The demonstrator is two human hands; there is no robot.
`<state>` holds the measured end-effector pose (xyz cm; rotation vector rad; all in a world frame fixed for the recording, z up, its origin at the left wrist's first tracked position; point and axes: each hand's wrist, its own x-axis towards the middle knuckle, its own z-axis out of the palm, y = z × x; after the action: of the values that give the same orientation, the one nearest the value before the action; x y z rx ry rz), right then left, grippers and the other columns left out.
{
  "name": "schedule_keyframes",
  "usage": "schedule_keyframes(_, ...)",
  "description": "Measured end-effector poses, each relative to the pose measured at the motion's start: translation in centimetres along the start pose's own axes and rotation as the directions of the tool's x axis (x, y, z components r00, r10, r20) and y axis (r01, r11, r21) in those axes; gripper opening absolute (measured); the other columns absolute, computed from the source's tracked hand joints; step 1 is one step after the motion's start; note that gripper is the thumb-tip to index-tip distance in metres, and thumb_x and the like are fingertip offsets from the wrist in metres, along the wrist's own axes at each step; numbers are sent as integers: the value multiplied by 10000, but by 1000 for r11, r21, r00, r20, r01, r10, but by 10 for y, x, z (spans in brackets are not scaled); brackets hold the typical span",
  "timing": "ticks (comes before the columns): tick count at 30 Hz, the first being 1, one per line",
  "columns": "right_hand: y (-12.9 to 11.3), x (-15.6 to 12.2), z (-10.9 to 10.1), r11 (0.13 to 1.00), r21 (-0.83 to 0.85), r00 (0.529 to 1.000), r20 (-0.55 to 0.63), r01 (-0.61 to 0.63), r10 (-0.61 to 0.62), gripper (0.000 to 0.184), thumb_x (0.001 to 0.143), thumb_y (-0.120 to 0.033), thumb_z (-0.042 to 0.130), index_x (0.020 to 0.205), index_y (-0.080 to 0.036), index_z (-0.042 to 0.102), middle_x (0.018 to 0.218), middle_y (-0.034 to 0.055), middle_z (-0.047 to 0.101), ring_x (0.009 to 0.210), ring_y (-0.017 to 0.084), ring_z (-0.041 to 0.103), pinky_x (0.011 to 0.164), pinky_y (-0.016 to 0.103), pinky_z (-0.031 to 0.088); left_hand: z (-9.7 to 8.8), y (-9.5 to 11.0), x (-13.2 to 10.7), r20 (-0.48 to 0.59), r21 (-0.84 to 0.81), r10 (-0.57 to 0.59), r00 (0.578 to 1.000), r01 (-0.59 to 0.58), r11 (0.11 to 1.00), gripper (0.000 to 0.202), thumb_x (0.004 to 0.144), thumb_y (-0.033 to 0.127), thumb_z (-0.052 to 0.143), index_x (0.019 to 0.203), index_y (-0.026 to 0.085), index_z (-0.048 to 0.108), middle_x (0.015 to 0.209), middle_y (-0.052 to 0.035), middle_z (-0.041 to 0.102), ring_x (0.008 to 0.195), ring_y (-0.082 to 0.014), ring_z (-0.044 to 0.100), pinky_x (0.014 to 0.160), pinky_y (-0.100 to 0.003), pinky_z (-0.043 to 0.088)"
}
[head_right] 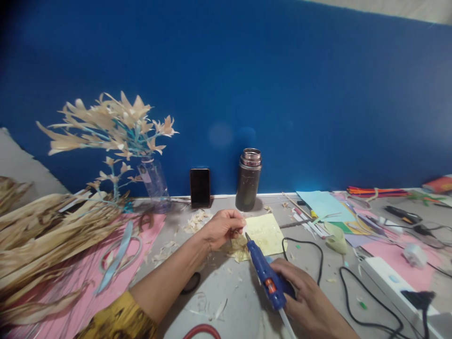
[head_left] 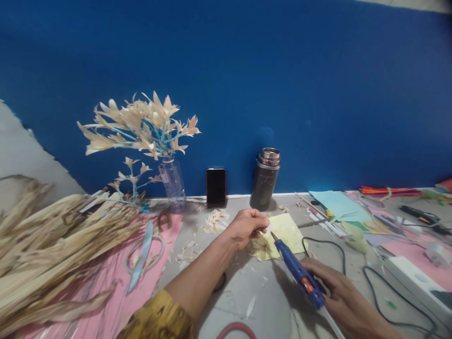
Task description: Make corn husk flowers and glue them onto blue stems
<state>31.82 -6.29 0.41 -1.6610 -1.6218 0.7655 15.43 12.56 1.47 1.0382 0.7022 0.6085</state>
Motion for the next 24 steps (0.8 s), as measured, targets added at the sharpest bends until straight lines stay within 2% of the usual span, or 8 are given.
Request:
schedule_keyframes(9, -5, 0, 0, 1000, 17, 998, 62, -17, 16, 136, 868, -307, 589, 924, -230, 686, 965, 34, 703, 951, 249, 642, 825, 282, 501, -2, -1, 3, -6, -15, 21, 1000, -21, 1000, 252, 557, 183, 817, 640, 156, 580, 599, 13, 591, 525, -79, 536, 461, -189, 319)
schedule_keyframes(13, -5, 2, 1, 999, 15, 997, 71, -41, 40, 181, 870, -311, 582, 998, -228, 680, 1037, 44, 695, 996, 255, 623, 870, 299, 482, -3, -2, 2, 1, -8, 25, 1000, -25, 1000, 262, 553, 190, 830, 644, 154, 587, 590, 10, 599, 512, -75, 521, 469, -192, 322)
schedule_keyframes(17, -6, 3, 1, 998, -29, 992, 116, -55, 58, 152, 888, -314, 567, 959, -231, 673, 948, 27, 683, 914, 235, 618, 808, 287, 476, -4, 0, 2, -11, -11, 34, 999, -34, 999, 264, 547, 196, 827, 661, 156, 593, 604, 13, 597, 517, -76, 522, 473, -198, 329)
schedule_keyframes(20, -8, 3, -1, 995, -93, 992, 118, -32, 43, 154, 839, -237, 577, 957, -230, 676, 945, 27, 688, 890, 229, 615, 791, 291, 467, -4, 5, 3, -35, -8, 57, 998, -58, 998, 279, 543, 213, 833, 658, 160, 584, 596, 21, 585, 513, -71, 508, 473, -199, 318)
schedule_keyframes(24, -10, 5, -3, 979, -202, 993, 116, -8, 32, 255, 742, -116, 557, 928, -233, 686, 930, 27, 693, 872, 221, 614, 777, 295, 460, -2, 13, 0, -57, 22, 89, 994, -88, 996, 292, 542, 237, 836, 627, 162, 567, 595, 21, 587, 522, -68, 502, 487, -202, 309)
